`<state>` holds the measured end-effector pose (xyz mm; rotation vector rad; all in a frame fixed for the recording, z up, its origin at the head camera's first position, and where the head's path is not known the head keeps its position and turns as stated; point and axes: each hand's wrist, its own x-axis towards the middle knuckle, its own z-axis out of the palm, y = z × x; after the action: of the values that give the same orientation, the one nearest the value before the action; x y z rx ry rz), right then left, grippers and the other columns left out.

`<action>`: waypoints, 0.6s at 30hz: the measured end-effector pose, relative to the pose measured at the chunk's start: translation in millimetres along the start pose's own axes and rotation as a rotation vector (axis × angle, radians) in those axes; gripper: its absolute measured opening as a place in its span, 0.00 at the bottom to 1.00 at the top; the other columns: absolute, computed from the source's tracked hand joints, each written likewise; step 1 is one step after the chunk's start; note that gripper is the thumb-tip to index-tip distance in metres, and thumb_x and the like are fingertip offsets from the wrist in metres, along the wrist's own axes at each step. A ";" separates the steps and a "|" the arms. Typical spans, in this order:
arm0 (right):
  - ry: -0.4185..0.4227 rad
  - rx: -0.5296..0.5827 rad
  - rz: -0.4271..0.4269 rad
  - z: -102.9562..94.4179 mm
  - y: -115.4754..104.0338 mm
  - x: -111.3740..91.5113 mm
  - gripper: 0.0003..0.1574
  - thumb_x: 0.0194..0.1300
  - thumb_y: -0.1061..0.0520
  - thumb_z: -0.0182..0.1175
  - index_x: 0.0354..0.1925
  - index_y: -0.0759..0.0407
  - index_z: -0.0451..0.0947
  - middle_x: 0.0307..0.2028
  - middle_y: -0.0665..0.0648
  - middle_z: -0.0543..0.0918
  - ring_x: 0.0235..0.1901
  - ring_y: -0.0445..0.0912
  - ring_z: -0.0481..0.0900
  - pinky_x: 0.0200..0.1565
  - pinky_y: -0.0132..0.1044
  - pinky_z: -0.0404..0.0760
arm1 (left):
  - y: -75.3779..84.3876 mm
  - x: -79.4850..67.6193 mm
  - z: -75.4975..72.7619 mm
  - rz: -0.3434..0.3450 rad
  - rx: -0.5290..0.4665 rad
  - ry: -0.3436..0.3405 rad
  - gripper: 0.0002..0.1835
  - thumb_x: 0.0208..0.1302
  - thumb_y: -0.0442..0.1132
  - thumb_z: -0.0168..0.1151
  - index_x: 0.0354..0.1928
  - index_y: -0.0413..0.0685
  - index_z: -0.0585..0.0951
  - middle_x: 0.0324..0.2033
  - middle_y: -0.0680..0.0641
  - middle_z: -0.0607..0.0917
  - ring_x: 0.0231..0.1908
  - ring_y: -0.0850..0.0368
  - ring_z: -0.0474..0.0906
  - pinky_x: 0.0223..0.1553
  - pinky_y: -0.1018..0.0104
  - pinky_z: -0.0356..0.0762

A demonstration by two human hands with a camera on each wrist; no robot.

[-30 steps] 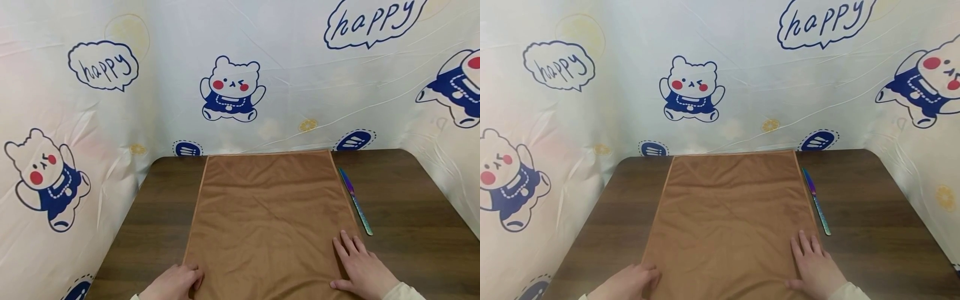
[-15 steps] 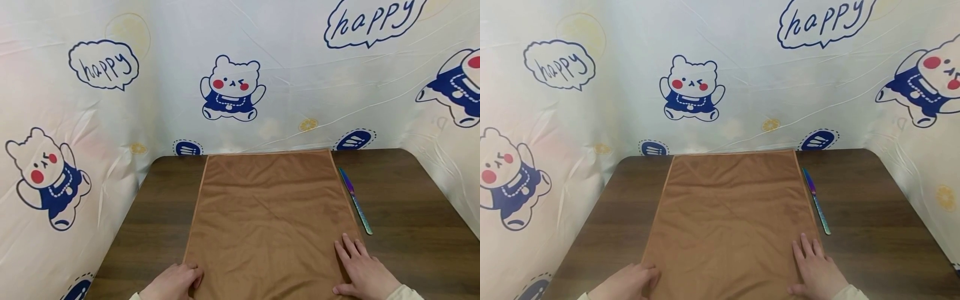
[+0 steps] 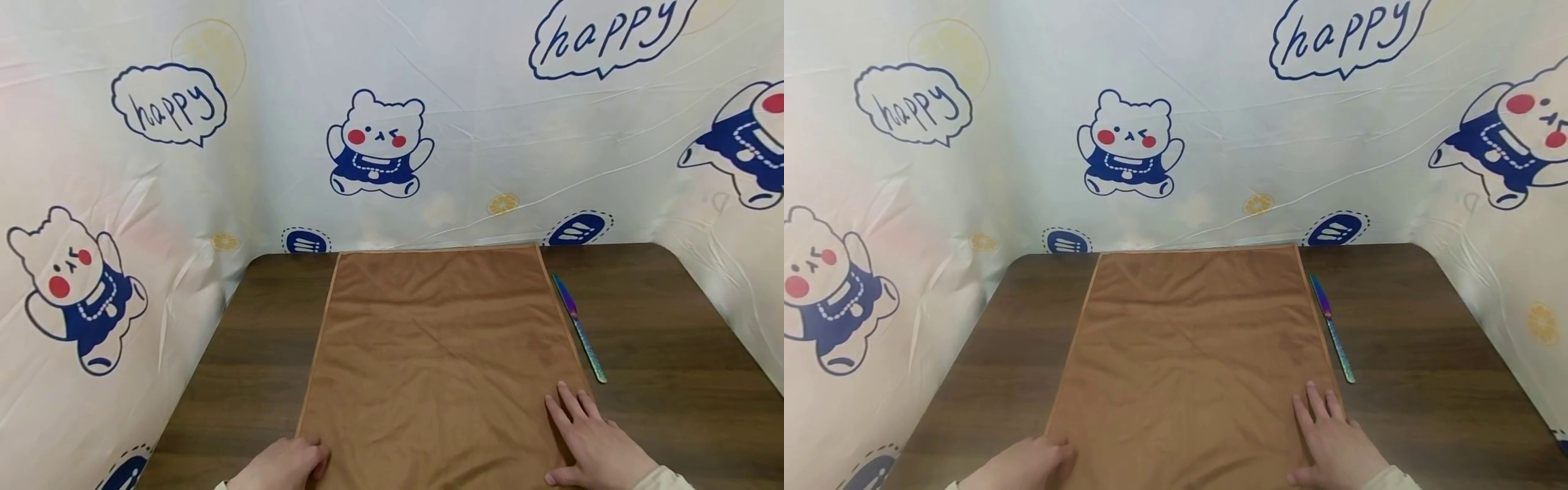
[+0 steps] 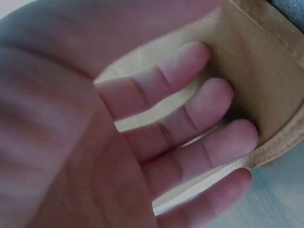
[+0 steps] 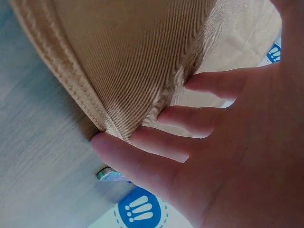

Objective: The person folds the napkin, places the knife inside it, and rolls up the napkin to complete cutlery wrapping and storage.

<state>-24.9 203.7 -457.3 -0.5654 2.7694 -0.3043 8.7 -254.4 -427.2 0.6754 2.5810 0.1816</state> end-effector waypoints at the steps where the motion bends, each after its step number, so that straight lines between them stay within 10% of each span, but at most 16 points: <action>1: 0.004 -0.004 -0.001 0.4 0.2 0.1 0.72 0.30 0.19 0.56 0.62 0.67 0.60 0.63 0.71 0.56 0.59 0.71 0.55 0.33 0.64 0.70 | -0.5 -0.7 1.0 -0.004 0.014 0.007 0.19 0.42 0.62 0.62 0.18 0.59 0.68 0.19 0.61 0.64 0.16 0.65 0.59 0.19 0.69 0.58; 18: -0.034 0.012 0.012 -1.7 0.1 0.8 0.73 0.31 0.19 0.55 0.63 0.67 0.58 0.64 0.72 0.55 0.59 0.72 0.53 0.33 0.65 0.70 | -1.7 -2.6 2.9 -0.180 0.071 -0.112 0.24 0.41 0.67 0.61 0.18 0.58 0.67 0.22 0.56 0.66 0.24 0.59 0.63 0.23 0.62 0.60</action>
<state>-26.2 203.7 -455.9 -0.5459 2.7353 -0.3060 11.3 -257.1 -429.0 0.4603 2.5324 -0.0053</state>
